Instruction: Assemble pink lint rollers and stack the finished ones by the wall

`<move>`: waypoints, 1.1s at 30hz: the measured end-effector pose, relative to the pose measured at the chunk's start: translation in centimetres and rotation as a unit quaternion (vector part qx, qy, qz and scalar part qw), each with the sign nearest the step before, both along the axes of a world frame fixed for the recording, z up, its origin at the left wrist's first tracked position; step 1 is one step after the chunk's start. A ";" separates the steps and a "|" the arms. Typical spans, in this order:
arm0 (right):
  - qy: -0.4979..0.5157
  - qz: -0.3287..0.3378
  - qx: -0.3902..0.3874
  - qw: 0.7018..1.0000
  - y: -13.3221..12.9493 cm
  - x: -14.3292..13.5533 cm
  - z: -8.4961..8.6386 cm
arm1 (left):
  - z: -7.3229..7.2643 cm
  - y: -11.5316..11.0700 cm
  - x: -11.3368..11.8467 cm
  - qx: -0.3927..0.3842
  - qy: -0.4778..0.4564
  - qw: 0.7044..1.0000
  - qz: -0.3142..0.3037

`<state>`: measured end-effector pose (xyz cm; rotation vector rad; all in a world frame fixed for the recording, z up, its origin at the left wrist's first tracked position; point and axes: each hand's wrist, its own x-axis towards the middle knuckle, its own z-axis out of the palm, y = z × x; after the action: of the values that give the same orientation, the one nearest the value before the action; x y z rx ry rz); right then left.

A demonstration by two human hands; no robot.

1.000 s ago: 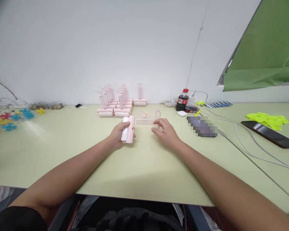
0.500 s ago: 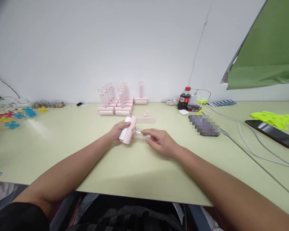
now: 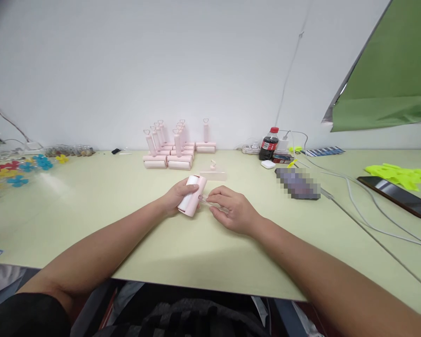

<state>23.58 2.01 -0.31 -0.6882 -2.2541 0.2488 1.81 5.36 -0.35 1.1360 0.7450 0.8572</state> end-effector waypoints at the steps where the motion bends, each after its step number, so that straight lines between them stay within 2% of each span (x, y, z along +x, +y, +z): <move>1: 0.002 0.007 0.004 1.000 -0.1 -0.1 0.1 | 0.1 -0.2 0.1 0.002 0.000 1.000 -0.002; 6: 0.023 0.011 0.045 0.999 -0.6 -0.1 0.4 | 0.4 -1.1 0.7 0.006 -0.013 1.000 -0.003; 11: 0.048 0.025 0.077 0.996 -1.3 0.0 0.6 | 0.1 -1.5 1.3 -0.013 -0.004 1.000 -0.015; 15: 0.073 0.034 0.055 0.995 -1.2 -0.3 0.6 | -0.3 -1.3 1.5 0.011 -0.003 1.000 0.000; 18: 0.086 -0.018 -0.020 0.996 -0.5 -0.5 0.3 | -0.4 -1.1 1.5 0.035 0.004 0.998 0.047; 20: 0.089 -0.068 -0.109 0.988 0.3 -0.4 -0.1 | -0.4 -0.9 1.5 0.048 0.012 0.994 0.098; 23: 0.145 -0.106 -0.261 0.949 1.3 -0.1 -0.7 | -0.2 -0.4 1.2 0.050 0.001 0.985 0.164; 25: 0.203 -0.119 -0.307 0.922 2.0 0.2 -0.8 | -0.1 0.1 0.9 0.031 -0.028 0.979 0.199; 27: 0.227 -0.156 -0.293 0.915 2.9 0.5 -0.3 | -0.2 0.8 0.6 0.008 -0.063 0.970 0.235; 29: 0.206 -0.216 -0.244 0.923 4.6 0.6 0.7 | -0.4 1.4 0.5 -0.006 -0.088 0.959 0.268; 33: 0.044 -0.316 -0.122 0.940 9.9 -0.4 3.5 | -1.0 2.2 0.5 -0.020 -0.101 0.953 0.286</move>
<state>23.15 11.86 3.22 -1.4574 -1.8163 0.2338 2.29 7.58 -1.40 0.7819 0.9318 1.4141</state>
